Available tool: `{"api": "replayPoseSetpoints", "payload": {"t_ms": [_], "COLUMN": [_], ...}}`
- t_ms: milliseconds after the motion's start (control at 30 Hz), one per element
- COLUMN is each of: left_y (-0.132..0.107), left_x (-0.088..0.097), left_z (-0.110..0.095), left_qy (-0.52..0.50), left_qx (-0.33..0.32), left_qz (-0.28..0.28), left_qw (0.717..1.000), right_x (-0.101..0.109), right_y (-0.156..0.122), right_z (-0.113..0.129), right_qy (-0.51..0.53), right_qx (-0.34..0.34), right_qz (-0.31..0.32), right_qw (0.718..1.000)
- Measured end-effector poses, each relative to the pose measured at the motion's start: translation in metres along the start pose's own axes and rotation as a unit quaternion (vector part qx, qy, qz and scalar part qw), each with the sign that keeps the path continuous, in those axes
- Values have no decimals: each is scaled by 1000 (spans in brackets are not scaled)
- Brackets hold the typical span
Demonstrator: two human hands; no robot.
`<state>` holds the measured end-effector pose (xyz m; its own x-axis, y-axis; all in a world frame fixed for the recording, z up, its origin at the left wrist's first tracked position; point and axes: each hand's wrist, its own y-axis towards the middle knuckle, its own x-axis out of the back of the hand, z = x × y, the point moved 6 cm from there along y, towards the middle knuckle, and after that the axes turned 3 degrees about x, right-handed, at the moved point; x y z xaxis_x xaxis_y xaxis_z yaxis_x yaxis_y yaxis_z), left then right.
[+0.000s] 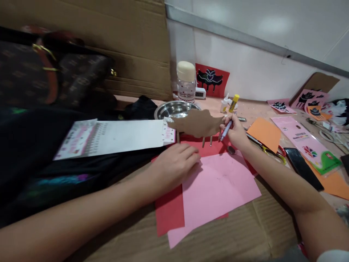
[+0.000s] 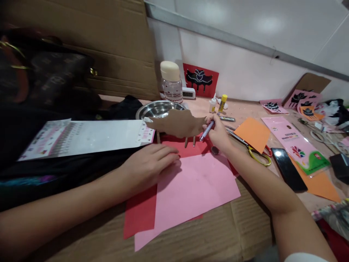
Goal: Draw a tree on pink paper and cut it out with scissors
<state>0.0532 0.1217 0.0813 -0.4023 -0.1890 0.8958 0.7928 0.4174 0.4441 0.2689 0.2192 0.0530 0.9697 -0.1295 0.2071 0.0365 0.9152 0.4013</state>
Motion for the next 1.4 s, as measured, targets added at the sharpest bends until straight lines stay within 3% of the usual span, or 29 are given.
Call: {"api": "replayPoseSetpoints", "payload": {"t_ms": [133, 233, 367, 567, 633, 767, 900, 1000, 1167, 1400], "left_y": [-10, -8, -2, 1, 0, -2, -2, -2, -1, -4], "left_x": [-4, -9, -17, -20, -19, -21, -22, -20, -15, -10], "left_z": [-12, 3, 29, 27, 25, 25, 25, 22, 15, -3], "left_qy": [41, 109, 124, 122, 122, 118, 113, 111, 101, 81], "left_qx": [-34, -6, 21, 28, 29, 23, 13, 9, 1, -19], "left_qz": [-19, -2, 9, 4, -2, -17, -34, -41, -39, -36], "left_qw": [998, 994, 992, 992, 992, 993, 993, 993, 994, 996], "right_x": [-6, -11, -13, 5, 19, 42, 50, 51, 54, 48], "right_y": [4, 4, 5, 1, -13, -58, -102, -118, -111, -88], "right_z": [-2, -2, -5, 9, 17, 34, 46, 52, 45, 30], "right_qy": [-2, -6, -3, 19, -7, -121, -180, -185, -231, -383], "right_qx": [6, 14, -6, -2, -5, -32, -56, -49, -21, 22], "right_qz": [27, 32, 29, 28, 28, 88, 164, 182, 174, 175], "right_qw": [1000, 999, 1000, 999, 1000, 988, 968, 964, 957, 907]}}
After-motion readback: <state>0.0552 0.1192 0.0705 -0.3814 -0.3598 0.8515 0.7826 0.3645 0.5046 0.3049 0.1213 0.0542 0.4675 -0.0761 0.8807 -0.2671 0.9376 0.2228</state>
